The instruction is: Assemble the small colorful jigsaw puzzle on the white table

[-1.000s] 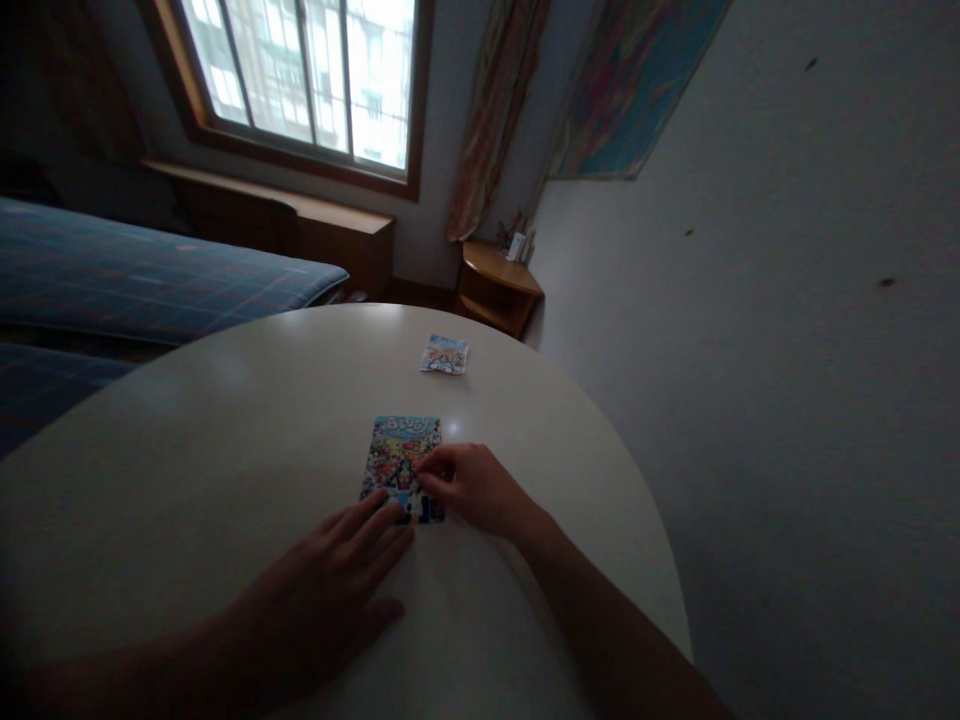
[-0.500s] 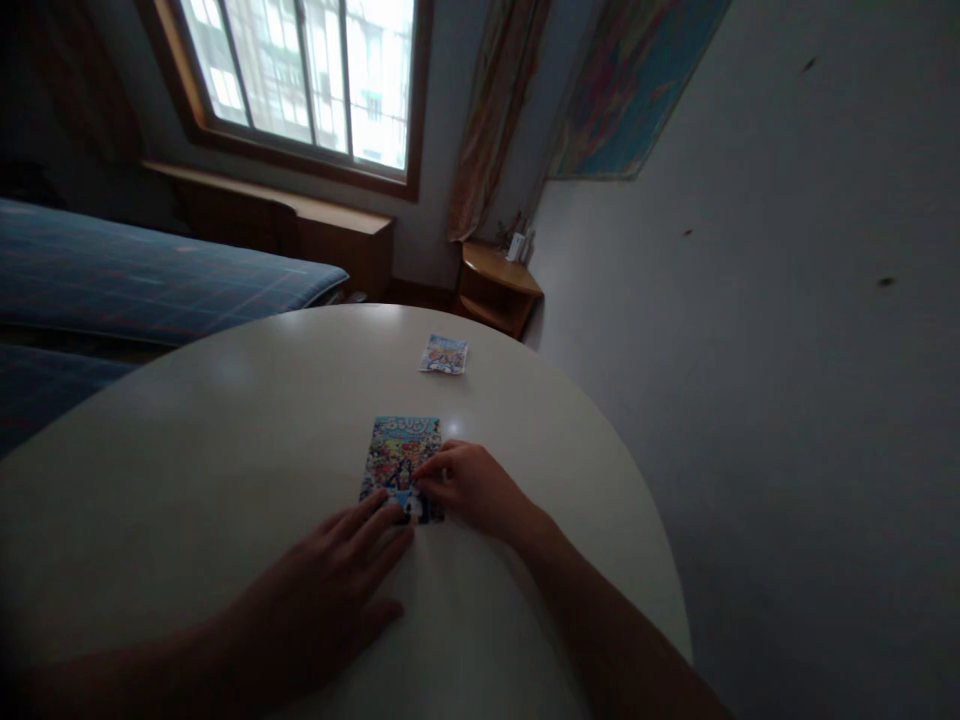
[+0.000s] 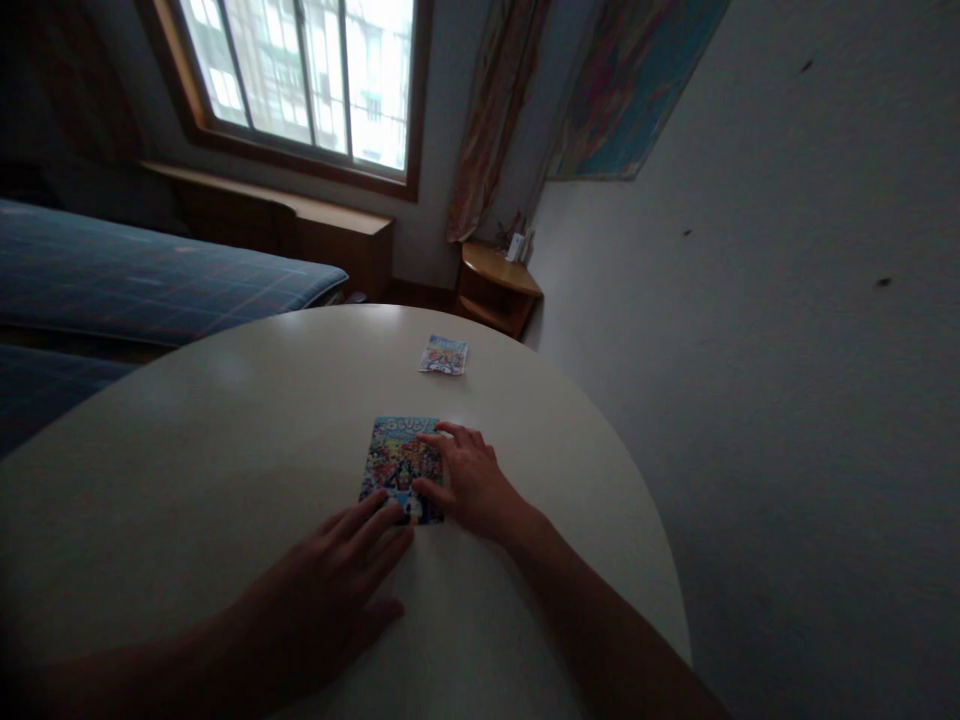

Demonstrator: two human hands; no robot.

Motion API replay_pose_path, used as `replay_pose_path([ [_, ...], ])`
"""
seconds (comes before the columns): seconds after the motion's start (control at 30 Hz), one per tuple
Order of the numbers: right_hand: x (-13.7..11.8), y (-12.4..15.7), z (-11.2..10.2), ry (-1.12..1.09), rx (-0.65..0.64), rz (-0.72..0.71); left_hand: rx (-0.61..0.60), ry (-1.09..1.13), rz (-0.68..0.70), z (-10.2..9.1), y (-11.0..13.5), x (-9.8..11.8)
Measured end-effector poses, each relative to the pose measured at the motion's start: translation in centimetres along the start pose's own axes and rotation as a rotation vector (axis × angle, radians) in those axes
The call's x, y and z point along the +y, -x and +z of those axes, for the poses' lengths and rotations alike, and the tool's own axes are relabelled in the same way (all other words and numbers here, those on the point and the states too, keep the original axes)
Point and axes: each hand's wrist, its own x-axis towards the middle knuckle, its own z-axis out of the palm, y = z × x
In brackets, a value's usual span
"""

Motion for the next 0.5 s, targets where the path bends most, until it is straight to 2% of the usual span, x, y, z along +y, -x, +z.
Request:
replay_pose_path([
  [0.17,-0.05,-0.15,0.32,0.017,0.063,0.058,0.012,0.019,-0.006,0.07,-0.05,-0.03],
  [0.5,-0.09,-0.19,0.11,0.045,0.039,0.075,0.018,0.016,-0.001,0.16,0.00,-0.05],
])
